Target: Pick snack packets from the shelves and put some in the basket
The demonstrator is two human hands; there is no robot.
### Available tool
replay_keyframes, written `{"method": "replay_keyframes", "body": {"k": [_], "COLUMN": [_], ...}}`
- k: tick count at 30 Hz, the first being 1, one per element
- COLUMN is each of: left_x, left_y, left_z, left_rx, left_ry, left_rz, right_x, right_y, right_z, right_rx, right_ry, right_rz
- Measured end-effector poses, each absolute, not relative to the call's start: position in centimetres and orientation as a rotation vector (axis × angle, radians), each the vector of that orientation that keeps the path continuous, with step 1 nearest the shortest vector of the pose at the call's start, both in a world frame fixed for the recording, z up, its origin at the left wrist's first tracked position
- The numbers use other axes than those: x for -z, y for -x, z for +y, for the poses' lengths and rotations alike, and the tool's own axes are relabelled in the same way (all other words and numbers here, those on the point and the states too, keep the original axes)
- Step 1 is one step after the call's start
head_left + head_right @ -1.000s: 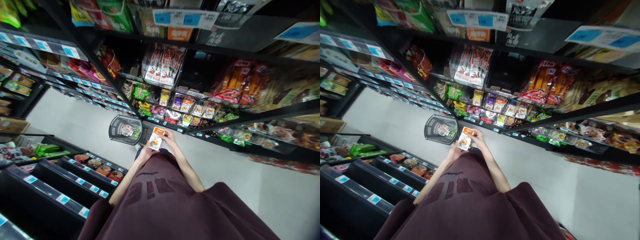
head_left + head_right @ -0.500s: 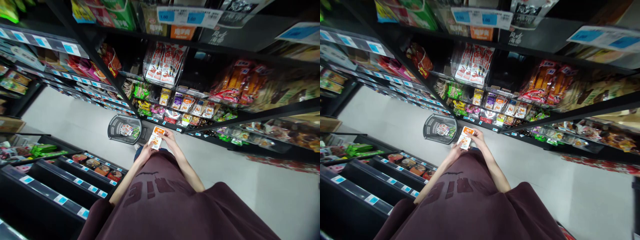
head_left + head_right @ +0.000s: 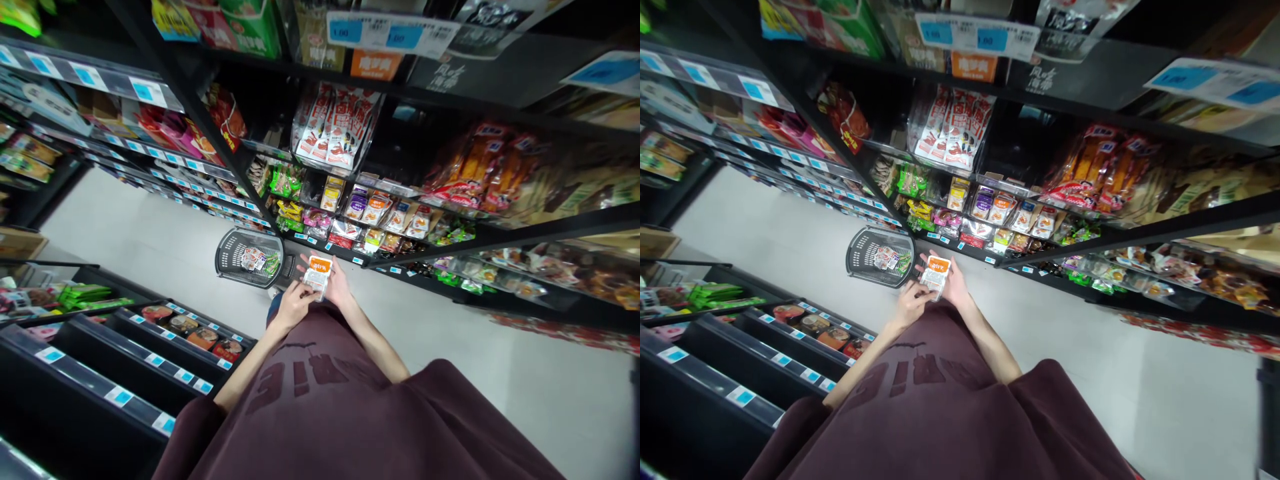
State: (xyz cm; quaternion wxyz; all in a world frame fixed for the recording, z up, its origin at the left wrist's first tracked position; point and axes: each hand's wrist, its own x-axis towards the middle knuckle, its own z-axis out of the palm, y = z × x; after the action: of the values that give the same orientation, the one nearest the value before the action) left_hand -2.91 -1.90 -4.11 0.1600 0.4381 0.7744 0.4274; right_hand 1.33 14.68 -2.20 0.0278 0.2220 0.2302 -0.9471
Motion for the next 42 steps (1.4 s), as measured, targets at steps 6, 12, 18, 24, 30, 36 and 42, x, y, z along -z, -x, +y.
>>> {"method": "replay_keyframes", "body": {"k": [6, 12, 18, 24, 30, 36, 42], "left_x": [3.7, 3.7, 3.6, 3.4, 3.2, 4.1, 4.8], "left_y": [3.3, 3.5, 3.7, 3.5, 3.3, 3.7, 4.2], "left_z": [-2.3, -2.1, -2.0, -1.3, -1.0, -0.9, -0.5], "left_rx": [-1.126, -1.172, -1.067, -1.342, -1.728, -1.719, -1.729], "left_ry": [-1.366, -1.381, -1.703, -1.609, -0.855, -0.248, -0.066], "left_rz": [2.117, 2.063, 2.227, 2.232, 2.163, 1.993, 1.789], "right_x": [1.8, 1.9, 1.9, 1.2, 2.0, 3.7, 3.8], "right_y": [-1.0, -1.0, -0.9, -0.7, -0.7, -0.2, 0.6], "right_z": [14.5, 14.6, 14.9, 14.9, 15.1, 15.5, 15.9], "right_rx": [2.925, 2.923, 2.967, 2.956, 2.989, 2.895, 2.791], "right_ry": [-0.635, -0.612, -0.537, -0.571, -0.53, -0.753, -0.902], "right_rz": [0.683, 0.646, 0.407, 0.374, 0.65, 1.068, 1.375]}}
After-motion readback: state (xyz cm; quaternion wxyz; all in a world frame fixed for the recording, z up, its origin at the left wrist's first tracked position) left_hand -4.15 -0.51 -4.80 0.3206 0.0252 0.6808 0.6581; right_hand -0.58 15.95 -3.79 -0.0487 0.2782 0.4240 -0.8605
